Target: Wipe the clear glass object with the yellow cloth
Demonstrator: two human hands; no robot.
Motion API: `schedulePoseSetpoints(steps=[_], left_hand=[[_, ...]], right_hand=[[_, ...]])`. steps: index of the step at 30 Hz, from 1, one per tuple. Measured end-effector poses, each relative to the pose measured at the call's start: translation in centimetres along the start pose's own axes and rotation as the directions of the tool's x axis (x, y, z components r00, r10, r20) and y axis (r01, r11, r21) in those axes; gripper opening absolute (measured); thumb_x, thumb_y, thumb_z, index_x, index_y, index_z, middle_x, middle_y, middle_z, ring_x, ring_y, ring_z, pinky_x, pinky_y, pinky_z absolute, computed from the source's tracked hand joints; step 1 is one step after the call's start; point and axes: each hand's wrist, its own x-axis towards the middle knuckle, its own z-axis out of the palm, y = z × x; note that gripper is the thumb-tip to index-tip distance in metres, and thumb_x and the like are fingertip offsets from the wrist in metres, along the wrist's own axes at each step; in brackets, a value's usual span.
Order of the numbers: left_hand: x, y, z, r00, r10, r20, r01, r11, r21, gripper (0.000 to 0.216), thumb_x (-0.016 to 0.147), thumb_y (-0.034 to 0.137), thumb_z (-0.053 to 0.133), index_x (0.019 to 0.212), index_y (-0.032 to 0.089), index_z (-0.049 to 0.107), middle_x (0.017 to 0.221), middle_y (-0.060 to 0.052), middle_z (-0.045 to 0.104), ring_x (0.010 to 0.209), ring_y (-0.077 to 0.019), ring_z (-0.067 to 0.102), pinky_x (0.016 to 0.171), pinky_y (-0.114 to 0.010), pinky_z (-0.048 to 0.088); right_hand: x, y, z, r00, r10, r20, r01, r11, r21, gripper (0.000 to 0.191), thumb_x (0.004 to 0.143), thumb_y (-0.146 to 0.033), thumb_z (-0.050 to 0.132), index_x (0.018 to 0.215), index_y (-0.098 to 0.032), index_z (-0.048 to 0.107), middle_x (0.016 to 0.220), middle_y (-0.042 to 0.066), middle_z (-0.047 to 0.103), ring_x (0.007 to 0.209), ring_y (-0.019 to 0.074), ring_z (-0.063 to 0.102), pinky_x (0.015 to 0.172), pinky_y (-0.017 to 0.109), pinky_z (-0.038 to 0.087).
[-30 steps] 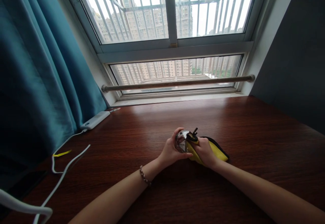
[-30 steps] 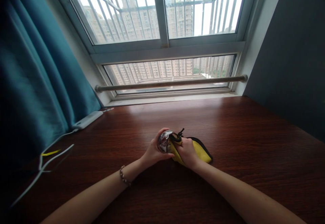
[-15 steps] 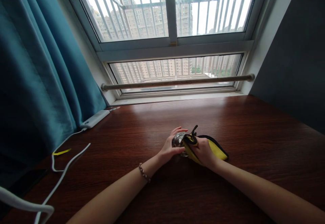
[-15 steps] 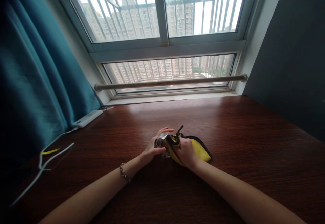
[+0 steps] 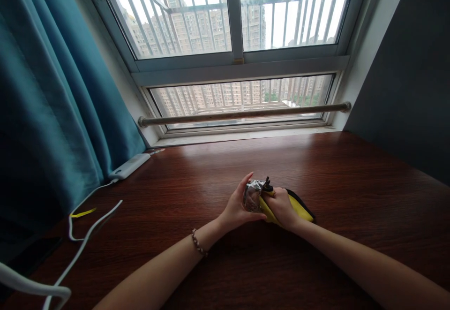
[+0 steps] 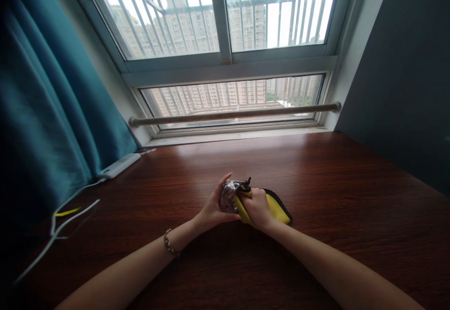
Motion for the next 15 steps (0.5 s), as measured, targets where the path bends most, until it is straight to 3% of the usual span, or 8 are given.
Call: schedulePoseSetpoints(steps=[5,9,15], left_hand=[[0.3,0.7,0.1,0.999,-0.014,-0.03,0.012,0.998,-0.063,0.101,0.051,0.023,0.091,0.139,0.02,0.041,0.122,-0.011,0.066,0.109,-0.026,0.065,0.095,-0.035,0.053],[0.4,1.1,-0.3,0.996,-0.082,-0.032,0.079,0.994,-0.074,0.09,0.056,0.022,0.089,0.136,0.016,0.047,0.121,-0.012,0.067,0.11,-0.0257,0.066,0.097,-0.034,0.052],[0.0,1.8,-0.5,0.986,-0.154,-0.059,0.151,0.987,-0.061,0.086,0.067,0.029,0.084,0.141,0.011,0.044,0.124,-0.016,0.066,0.113,-0.0271,0.064,0.099,-0.036,0.05]], right_hand=[[-0.2,-0.3,-0.2,1.0,0.013,0.001,-0.013,0.999,-0.046,0.035,0.082,-0.046,0.055,0.072,-0.014,0.066,0.073,0.007,0.066,0.069,0.0202,0.059,0.063,0.028,0.036],[-0.4,-0.8,-0.4,0.999,0.036,0.001,-0.036,0.996,-0.081,0.029,0.08,-0.041,0.059,0.077,-0.014,0.069,0.078,0.007,0.068,0.075,0.0219,0.062,0.066,0.029,0.038],[-0.3,-1.1,-0.3,0.999,0.017,0.033,-0.015,0.998,-0.065,0.027,0.078,-0.04,0.061,0.084,-0.016,0.073,0.084,0.006,0.07,0.08,0.023,0.064,0.069,0.029,0.041]])
